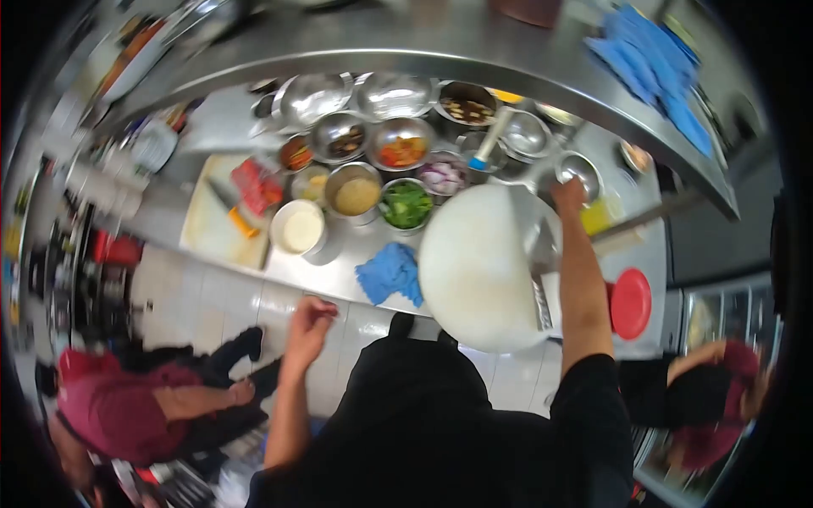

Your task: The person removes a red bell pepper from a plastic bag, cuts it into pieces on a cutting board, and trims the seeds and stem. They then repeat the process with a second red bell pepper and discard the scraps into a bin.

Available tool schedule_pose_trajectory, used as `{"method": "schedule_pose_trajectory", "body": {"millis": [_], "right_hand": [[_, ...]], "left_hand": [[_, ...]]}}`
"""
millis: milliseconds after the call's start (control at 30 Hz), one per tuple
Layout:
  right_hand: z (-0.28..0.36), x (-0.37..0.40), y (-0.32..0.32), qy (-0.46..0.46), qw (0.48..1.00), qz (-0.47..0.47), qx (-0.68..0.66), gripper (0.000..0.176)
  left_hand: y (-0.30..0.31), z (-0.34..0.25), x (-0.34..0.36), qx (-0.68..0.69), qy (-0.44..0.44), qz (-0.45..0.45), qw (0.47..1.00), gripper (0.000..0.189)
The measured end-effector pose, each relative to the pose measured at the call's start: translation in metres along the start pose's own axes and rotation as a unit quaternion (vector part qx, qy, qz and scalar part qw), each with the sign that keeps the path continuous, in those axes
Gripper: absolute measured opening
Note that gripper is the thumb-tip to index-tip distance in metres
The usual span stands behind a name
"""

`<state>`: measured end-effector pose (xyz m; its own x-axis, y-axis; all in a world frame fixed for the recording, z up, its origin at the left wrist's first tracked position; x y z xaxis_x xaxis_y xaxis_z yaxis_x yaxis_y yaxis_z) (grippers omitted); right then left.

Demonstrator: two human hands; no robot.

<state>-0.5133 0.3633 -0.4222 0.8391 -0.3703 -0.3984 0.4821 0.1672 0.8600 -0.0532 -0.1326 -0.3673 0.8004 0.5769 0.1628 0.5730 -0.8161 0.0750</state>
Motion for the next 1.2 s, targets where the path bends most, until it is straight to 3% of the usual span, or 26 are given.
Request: {"method": "schedule_pose_trajectory", "body": {"millis": [33,67,133,200,233,400,533,600,667,733,800,867,1000,1033,1067,1133,1200], "right_hand": [[-0.013,-0.005,-0.031,0.016,0.995,0.096,0.012,0.043],[0.001,0.007,-0.014,0.05,0.989,0.135,0.043,0.047],[0.006,0.01,-0.012,0.08,0.986,0.131,0.062,0.052],[0.012,0.013,-0.001,0.092,0.982,0.152,0.063,0.056],[0.01,0.015,0.001,0.089,0.979,0.167,0.069,0.06],[0.047,0.041,0.048,0.243,0.969,0.019,-0.044,0.063],[0.062,0.134,0.118,0.351,0.886,-0.014,-0.302,0.051],[0.078,0.202,0.171,0.331,0.861,0.09,-0.376,0.046],[0.097,0.256,0.22,0.329,0.813,0.201,-0.437,0.043],[0.097,0.299,0.226,0.336,0.767,0.191,-0.511,0.041],[0.096,0.325,0.21,0.327,0.775,0.199,-0.503,0.044],[0.092,0.353,0.181,0.428,0.83,0.178,-0.309,0.047],[0.094,0.343,0.186,0.398,0.827,0.218,-0.332,0.048],[0.093,0.342,0.183,0.402,0.82,0.214,-0.346,0.047],[0.092,0.346,0.183,0.407,0.811,0.214,-0.361,0.046],[0.094,0.348,0.185,0.401,0.812,0.221,-0.362,0.045],[0.099,0.347,0.188,0.402,0.817,0.211,-0.356,0.045]], "left_hand": [[0.008,0.058,0.01,-0.017,0.071,-0.024,0.997,0.025],[0.014,0.103,0.026,-0.057,0.117,-0.074,0.989,0.027],[0.022,0.178,0.06,-0.106,0.143,-0.115,0.977,0.025],[0.005,0.174,0.092,-0.094,0.268,-0.154,0.946,0.029],[0.001,0.175,0.093,-0.089,0.269,-0.163,0.945,0.029],[-0.015,0.15,0.032,-0.097,0.139,-0.165,0.972,0.032],[-0.03,0.122,-0.019,-0.114,0.066,-0.189,0.973,0.027],[-0.042,0.114,-0.035,-0.164,0.001,-0.165,0.973,0.029],[-0.046,0.118,-0.035,-0.188,-0.002,-0.161,0.969,0.026],[-0.055,0.154,-0.028,-0.24,-0.002,-0.083,0.967,0.026],[-0.053,0.169,0.001,-0.259,0.061,-0.046,0.963,0.029],[-0.035,0.232,0.027,-0.338,0.118,-0.004,0.934,0.036],[0.017,0.317,0.106,-0.451,0.164,0.08,0.874,0.046],[0.015,0.286,0.125,-0.422,0.264,0.103,0.861,0.048],[0.036,0.326,0.142,-0.368,0.327,0.049,0.869,0.049],[0.053,0.35,0.16,-0.214,0.378,-0.016,0.901,0.049],[0.064,0.356,0.167,-0.164,0.423,-0.009,0.891,0.049]]}}
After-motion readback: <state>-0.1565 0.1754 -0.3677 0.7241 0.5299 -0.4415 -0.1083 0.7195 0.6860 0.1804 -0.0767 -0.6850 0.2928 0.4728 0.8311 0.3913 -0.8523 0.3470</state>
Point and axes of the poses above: each hand's wrist, its own x-axis away from the middle knuckle, its own y-axis out of the back of the hand, z = x × y, the point moved 7 cm from there along -x, towards the middle knuckle, and after that the axes turned 14 degrees about -z, right-handed, at the moved point
